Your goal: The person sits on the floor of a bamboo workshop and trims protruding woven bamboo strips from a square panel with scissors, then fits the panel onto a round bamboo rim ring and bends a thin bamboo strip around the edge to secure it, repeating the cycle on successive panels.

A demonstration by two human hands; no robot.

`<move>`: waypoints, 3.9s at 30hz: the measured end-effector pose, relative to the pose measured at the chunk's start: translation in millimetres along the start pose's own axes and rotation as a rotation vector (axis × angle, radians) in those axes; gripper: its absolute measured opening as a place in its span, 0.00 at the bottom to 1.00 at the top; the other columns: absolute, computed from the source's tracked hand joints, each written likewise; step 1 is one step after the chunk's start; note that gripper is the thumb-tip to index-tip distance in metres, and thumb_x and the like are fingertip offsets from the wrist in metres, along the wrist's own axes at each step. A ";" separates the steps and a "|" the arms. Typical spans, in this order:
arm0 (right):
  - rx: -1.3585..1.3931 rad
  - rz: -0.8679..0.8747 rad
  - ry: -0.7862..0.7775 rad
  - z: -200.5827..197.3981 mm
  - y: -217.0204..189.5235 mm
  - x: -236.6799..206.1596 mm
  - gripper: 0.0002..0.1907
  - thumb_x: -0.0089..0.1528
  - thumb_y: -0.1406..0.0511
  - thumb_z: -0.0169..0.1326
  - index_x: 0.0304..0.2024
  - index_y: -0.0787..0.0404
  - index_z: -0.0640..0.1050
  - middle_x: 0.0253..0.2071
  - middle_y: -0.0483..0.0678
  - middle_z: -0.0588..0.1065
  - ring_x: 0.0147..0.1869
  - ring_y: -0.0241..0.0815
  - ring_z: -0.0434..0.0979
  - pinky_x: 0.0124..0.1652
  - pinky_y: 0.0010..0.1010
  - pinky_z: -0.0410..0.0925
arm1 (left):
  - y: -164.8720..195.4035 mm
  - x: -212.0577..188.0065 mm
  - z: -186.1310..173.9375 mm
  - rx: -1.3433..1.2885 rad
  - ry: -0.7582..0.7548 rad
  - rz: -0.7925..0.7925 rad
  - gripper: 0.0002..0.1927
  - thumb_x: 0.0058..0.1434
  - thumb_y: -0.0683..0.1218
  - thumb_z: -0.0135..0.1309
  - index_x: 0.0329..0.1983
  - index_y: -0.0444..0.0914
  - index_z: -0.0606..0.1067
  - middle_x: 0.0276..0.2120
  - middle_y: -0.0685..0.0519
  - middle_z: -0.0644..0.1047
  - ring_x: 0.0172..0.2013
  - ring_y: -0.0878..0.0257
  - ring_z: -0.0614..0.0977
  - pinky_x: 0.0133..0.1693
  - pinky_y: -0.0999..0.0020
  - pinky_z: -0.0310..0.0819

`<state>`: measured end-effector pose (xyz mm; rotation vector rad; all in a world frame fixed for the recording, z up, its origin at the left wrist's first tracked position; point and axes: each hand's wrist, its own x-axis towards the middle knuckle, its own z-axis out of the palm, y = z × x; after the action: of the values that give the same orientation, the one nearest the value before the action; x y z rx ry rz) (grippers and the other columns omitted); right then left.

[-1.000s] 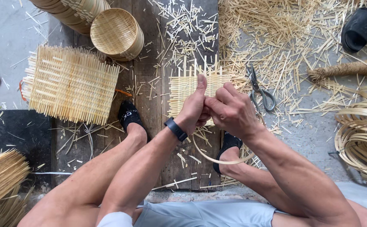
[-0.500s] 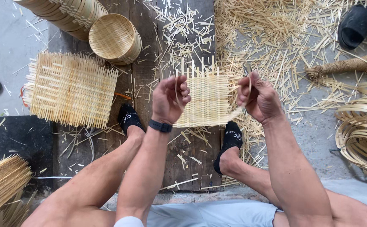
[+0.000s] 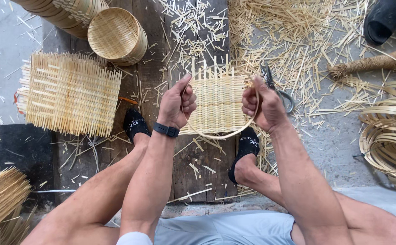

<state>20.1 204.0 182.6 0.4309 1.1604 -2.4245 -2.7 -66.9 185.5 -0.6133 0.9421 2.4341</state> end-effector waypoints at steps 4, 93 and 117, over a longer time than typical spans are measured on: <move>0.054 0.041 -0.029 -0.2 8.4 6.5 0.25 0.66 0.52 0.56 0.20 0.59 0.71 0.15 0.38 0.56 0.19 0.29 0.52 0.17 0.21 0.49 | 0.5 6.2 -8.5 0.155 0.035 -0.117 0.17 0.66 0.52 0.52 0.26 0.36 0.77 0.15 0.58 0.69 0.15 0.71 0.66 0.19 0.76 0.58; -1.755 -0.370 0.200 -45.1 108.9 177.3 0.29 0.72 0.49 0.41 0.56 0.68 0.72 0.50 0.62 0.71 0.54 0.62 0.70 0.54 0.54 0.62 | -62.5 199.2 -114.0 1.461 -0.004 0.477 0.12 0.70 0.54 0.52 0.47 0.47 0.82 0.43 0.54 0.80 0.45 0.53 0.82 0.47 0.61 0.77; -2.068 0.417 0.284 -145.7 -108.3 -25.5 0.27 0.72 0.47 0.43 0.44 0.60 0.82 0.43 0.60 0.82 0.50 0.56 0.83 0.53 0.49 0.72 | -75.5 111.5 -62.2 1.472 0.092 0.721 0.19 0.53 0.49 0.74 0.38 0.38 0.76 0.35 0.50 0.77 0.35 0.60 0.78 0.37 0.65 0.75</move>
<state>2.9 386.5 177.5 0.1862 2.4547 -0.0388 -34.8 -32.9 44.7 0.2250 2.8021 1.3866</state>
